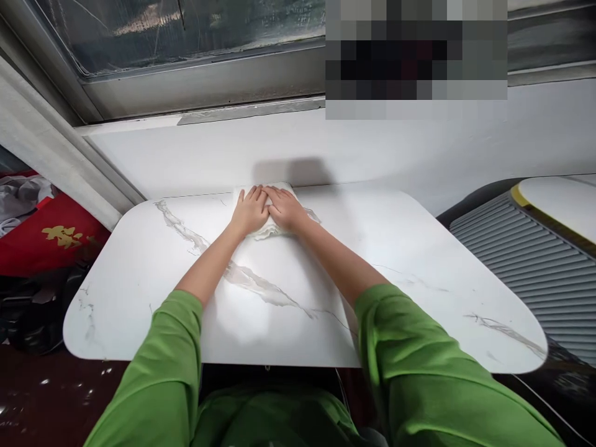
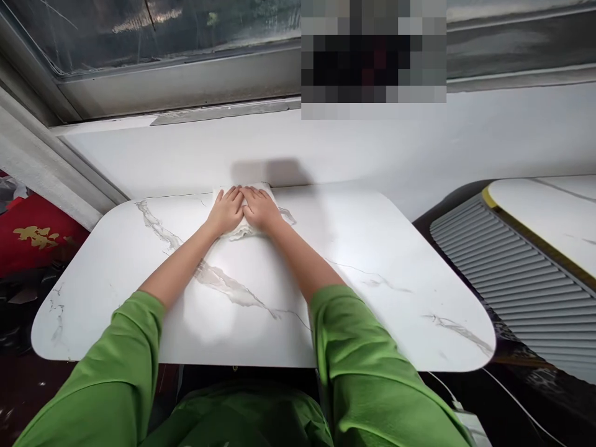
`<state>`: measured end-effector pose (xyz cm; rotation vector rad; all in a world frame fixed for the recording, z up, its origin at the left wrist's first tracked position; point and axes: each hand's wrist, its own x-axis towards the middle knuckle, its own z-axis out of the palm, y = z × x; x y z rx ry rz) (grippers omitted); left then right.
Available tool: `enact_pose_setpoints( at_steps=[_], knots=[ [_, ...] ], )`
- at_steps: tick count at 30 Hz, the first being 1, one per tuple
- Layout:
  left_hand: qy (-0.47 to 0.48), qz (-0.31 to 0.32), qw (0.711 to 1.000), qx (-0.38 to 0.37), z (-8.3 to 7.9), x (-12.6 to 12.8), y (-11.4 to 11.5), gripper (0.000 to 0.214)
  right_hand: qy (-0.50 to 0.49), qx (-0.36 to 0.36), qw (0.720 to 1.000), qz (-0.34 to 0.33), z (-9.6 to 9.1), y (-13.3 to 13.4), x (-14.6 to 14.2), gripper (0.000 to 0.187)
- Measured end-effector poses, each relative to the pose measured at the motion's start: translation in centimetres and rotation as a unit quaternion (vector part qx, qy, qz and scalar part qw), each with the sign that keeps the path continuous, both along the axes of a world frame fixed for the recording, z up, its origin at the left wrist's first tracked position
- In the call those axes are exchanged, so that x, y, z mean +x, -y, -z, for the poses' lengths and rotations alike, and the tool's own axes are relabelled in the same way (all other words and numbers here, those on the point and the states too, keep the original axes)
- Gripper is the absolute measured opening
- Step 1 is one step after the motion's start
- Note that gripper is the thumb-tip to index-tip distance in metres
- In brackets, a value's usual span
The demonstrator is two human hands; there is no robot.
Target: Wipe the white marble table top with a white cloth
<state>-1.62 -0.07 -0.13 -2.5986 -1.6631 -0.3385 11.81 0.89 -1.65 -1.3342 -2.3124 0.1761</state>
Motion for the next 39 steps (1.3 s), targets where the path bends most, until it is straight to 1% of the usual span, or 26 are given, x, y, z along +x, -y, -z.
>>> enact_pose_setpoints(
  at_steps=[2,4,6,8,11,13,17,19,21,23,25,27,29,31,33,35,37,39],
  knots=[
    [0.001,-0.014,1.000,0.005,0.0,0.5,-0.4,0.049,-0.008,0.001,1.000,-0.005,0.1,-0.7,0.3,0.058],
    [0.001,-0.018,1.000,0.002,0.1,0.7,-0.1,0.049,-0.009,0.000,1.000,-0.004,0.2,-0.5,0.6,0.058],
    [0.004,-0.023,1.000,0.001,0.2,0.9,0.7,0.049,-0.003,-0.005,1.000,0.002,0.3,0.4,1.0,0.058],
    [0.008,-0.026,1.000,0.001,0.3,1.3,2.1,0.050,0.010,-0.010,1.000,0.006,0.3,2.1,1.6,0.059],
    [0.007,0.003,1.000,-0.006,0.4,2.1,5.8,0.051,0.038,0.000,0.999,-0.004,0.3,6.2,3.1,0.058],
    [0.004,0.037,0.999,-0.012,0.5,2.7,9.2,0.051,0.053,0.020,0.998,-0.015,0.4,10.0,4.3,0.057],
    [-0.005,0.104,0.995,-0.005,0.3,3.7,16.7,0.055,0.061,0.068,0.995,-0.030,0.7,18.5,6.3,0.059],
    [-0.016,0.150,0.989,-0.011,0.0,4.0,19.6,0.056,0.061,0.077,0.995,-0.031,0.6,22.0,6.9,0.062],
    [-0.027,0.187,0.982,-0.020,-0.4,4.2,21.3,0.057,0.051,0.066,0.996,-0.024,0.3,24.2,7.4,0.066],
    [-0.032,0.204,0.978,-0.027,-0.5,4.6,21.6,0.058,0.023,0.038,0.999,-0.017,0.2,24.7,7.9,0.066],
    [-0.035,0.205,0.978,-0.033,-0.4,5.1,20.4,0.058,-0.017,0.006,1.000,-0.003,0.4,23.4,8.4,0.063],
    [-0.035,0.196,0.979,-0.039,-0.2,5.8,17.9,0.057,-0.050,-0.018,0.998,0.035,0.9,20.6,8.9,0.058],
    [-0.034,0.189,0.980,-0.046,0.1,6.6,14.3,0.055,-0.063,-0.032,0.994,0.088,1.3,16.9,9.2,0.054],
    [-0.032,0.188,0.980,-0.050,0.2,7.4,10.0,0.054,-0.056,-0.035,0.990,0.125,1.4,12.8,9.3,0.054],
    [-0.025,0.182,0.982,-0.050,0.2,8.1,5.7,0.054,-0.045,-0.028,0.989,0.140,1.2,8.8,9.2,0.055],
    [-0.011,0.167,0.985,-0.047,0.1,8.7,2.1,0.052,-0.043,-0.015,0.988,0.149,0.9,5.3,9.1,0.054],
    [0.003,0.143,0.989,-0.040,0.1,9.2,-0.3,0.050,-0.054,-0.003,0.988,0.146,0.7,2.5,9.2,0.053],
    [0.010,0.114,0.993,-0.033,0.2,9.6,-1.7,0.049,-0.064,0.006,0.989,0.130,0.5,0.5,9.4,0.052]
  ],
)
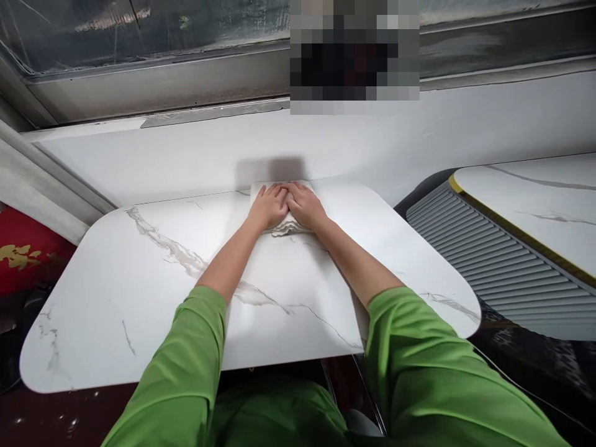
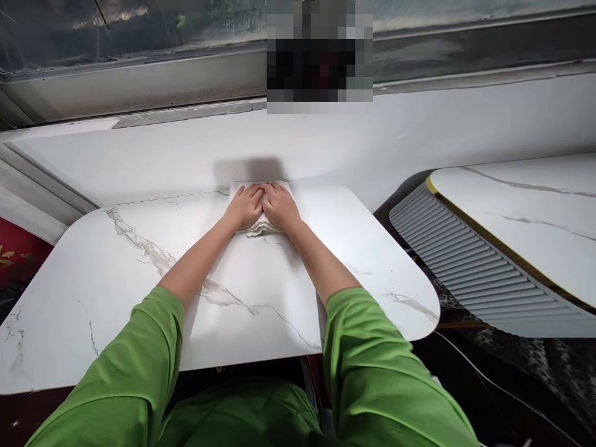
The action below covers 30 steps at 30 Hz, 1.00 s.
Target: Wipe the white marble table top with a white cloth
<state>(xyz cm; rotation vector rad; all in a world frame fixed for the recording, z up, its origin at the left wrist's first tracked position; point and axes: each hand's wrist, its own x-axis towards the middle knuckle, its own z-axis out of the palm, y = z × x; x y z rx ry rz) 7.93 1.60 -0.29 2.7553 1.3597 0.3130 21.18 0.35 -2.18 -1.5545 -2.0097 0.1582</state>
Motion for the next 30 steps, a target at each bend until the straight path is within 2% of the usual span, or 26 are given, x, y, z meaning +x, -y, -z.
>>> enact_pose_setpoints(
  at_steps=[2,5,10,13,17,20,23,26,28,30],
  knots=[
    [0.002,-0.020,1.000,0.007,0.1,0.2,-0.4,0.048,-0.001,0.007,1.000,-0.009,0.0,-1.0,0.2,0.051],
    [-0.001,-0.031,0.999,0.015,0.3,0.2,-0.2,0.049,0.013,0.007,1.000,-0.006,0.3,-0.9,0.5,0.052],
    [-0.017,-0.028,0.999,-0.001,0.2,0.1,2.4,0.051,0.062,-0.031,0.998,-0.002,0.5,2.2,0.6,0.056],
    [-0.018,-0.026,0.999,0.005,0.2,0.4,5.9,0.052,0.102,-0.030,0.994,-0.014,0.5,5.6,1.2,0.056],
    [-0.014,-0.021,1.000,0.015,0.4,1.8,12.1,0.052,0.125,-0.030,0.991,-0.037,0.9,11.7,3.4,0.055],
    [-0.023,0.029,0.999,0.017,0.5,3.1,16.5,0.054,0.110,-0.018,0.993,-0.043,1.1,16.8,5.4,0.054],
    [-0.019,0.073,0.997,0.032,0.6,4.1,19.5,0.055,0.088,-0.013,0.996,-0.026,1.0,21.0,6.6,0.053],
    [-0.008,0.097,0.994,0.042,0.8,4.6,20.4,0.056,0.075,-0.019,0.997,-0.004,0.7,22.5,7.0,0.053],
    [-0.011,0.101,0.994,0.033,0.7,4.8,19.6,0.056,0.069,-0.014,0.997,0.005,0.6,21.7,6.9,0.054],
    [-0.018,0.097,0.995,0.017,0.6,4.8,17.7,0.057,0.068,-0.007,0.998,0.007,0.7,19.8,6.9,0.055]
  ],
)
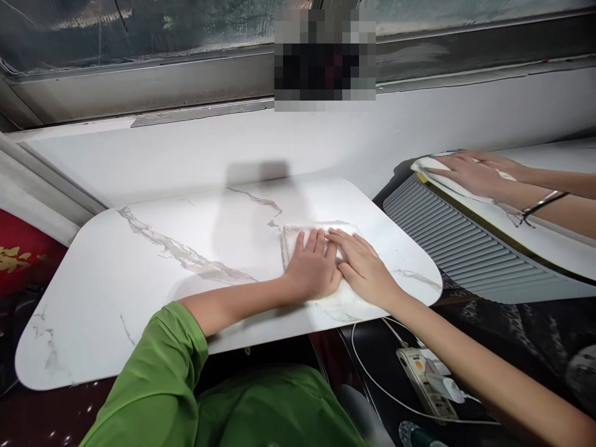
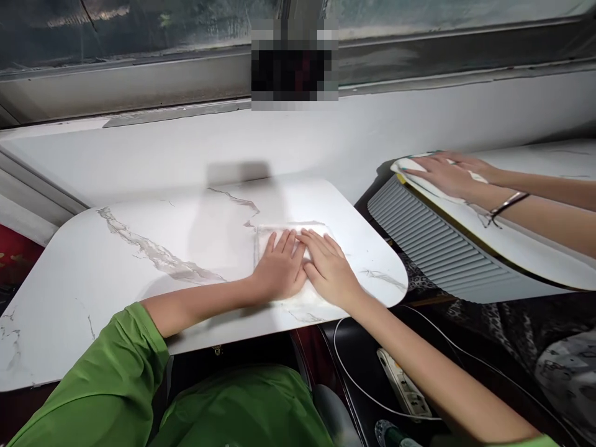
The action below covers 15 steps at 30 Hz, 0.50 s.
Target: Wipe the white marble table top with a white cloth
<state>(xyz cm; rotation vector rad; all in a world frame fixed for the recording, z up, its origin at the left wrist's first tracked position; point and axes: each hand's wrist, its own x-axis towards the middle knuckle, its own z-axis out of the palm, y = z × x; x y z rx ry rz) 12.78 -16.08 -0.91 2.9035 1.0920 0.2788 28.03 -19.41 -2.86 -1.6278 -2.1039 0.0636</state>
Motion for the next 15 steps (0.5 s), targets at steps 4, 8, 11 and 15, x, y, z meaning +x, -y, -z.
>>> enact_pose_setpoints(
  at_steps=[4,8,11,15],
  knots=[
    [-0.005,-0.001,1.000,-0.029,-0.3,-0.3,-6.1,0.054,0.000,0.015,1.000,0.006,0.4,-6.1,-0.4,0.055],
    [-0.001,-0.028,0.999,-0.041,-0.5,-0.6,-12.6,0.053,-0.007,0.022,0.999,0.022,0.5,-13.2,-1.3,0.054],
    [0.020,-0.082,0.996,-0.036,-0.3,-0.4,-16.2,0.050,-0.033,0.025,0.999,0.022,0.1,-17.7,-2.0,0.051],
    [0.043,-0.125,0.991,-0.010,0.0,0.1,-18.2,0.048,-0.067,0.032,0.997,0.028,-0.3,-20.5,-2.4,0.049]
  ],
)
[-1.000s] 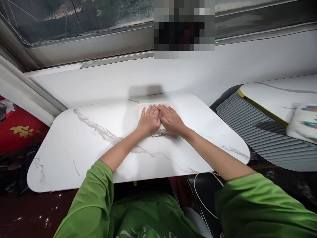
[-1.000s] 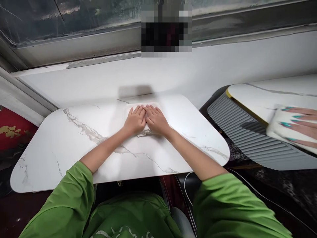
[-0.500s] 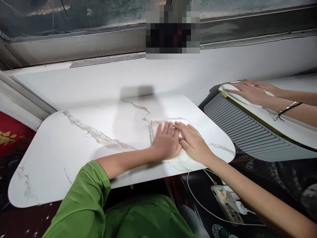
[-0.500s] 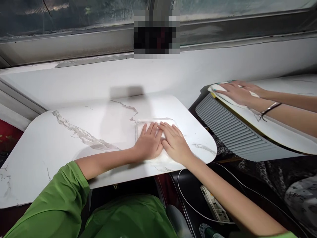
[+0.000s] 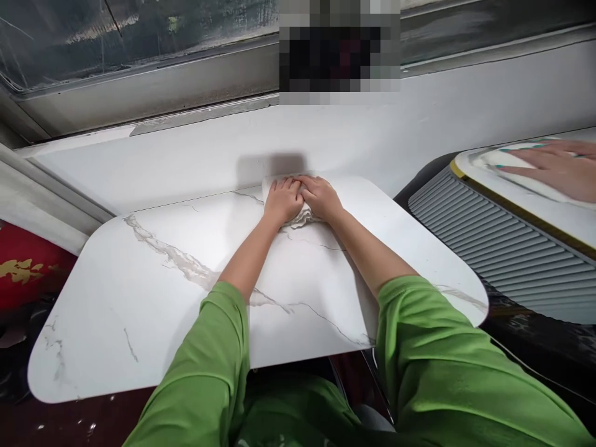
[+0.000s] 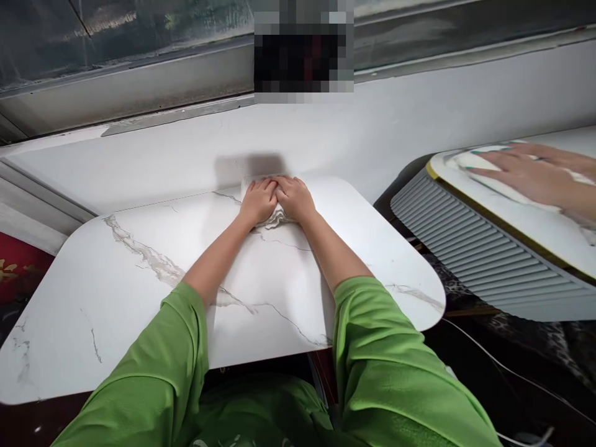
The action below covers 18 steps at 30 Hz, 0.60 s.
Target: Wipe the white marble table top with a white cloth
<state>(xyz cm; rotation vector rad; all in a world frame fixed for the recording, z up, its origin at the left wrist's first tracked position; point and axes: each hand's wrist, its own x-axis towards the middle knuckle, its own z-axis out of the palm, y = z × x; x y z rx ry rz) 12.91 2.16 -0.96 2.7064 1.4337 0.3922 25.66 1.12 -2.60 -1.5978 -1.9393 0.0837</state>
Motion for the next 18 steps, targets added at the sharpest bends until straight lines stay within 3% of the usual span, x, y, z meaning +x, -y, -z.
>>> enact_pose_setpoints(
  at_steps=[3,7,13,18],
  knots=[
    [-0.010,-0.012,1.000,0.006,0.1,0.2,0.4,0.049,-0.010,0.003,1.000,-0.005,0.3,0.3,0.2,0.049],
    [-0.021,-0.017,1.000,-0.007,-0.1,0.6,3.1,0.051,-0.011,-0.009,1.000,-0.006,0.8,2.8,0.7,0.051],
    [-0.025,0.021,0.999,-0.021,0.0,4.2,10.9,0.052,0.003,-0.023,1.000,0.000,1.3,11.1,5.4,0.052],
    [-0.029,0.073,0.997,0.019,0.0,8.8,17.9,0.058,-0.018,-0.107,0.994,0.009,0.9,18.4,11.5,0.049]
  ],
)
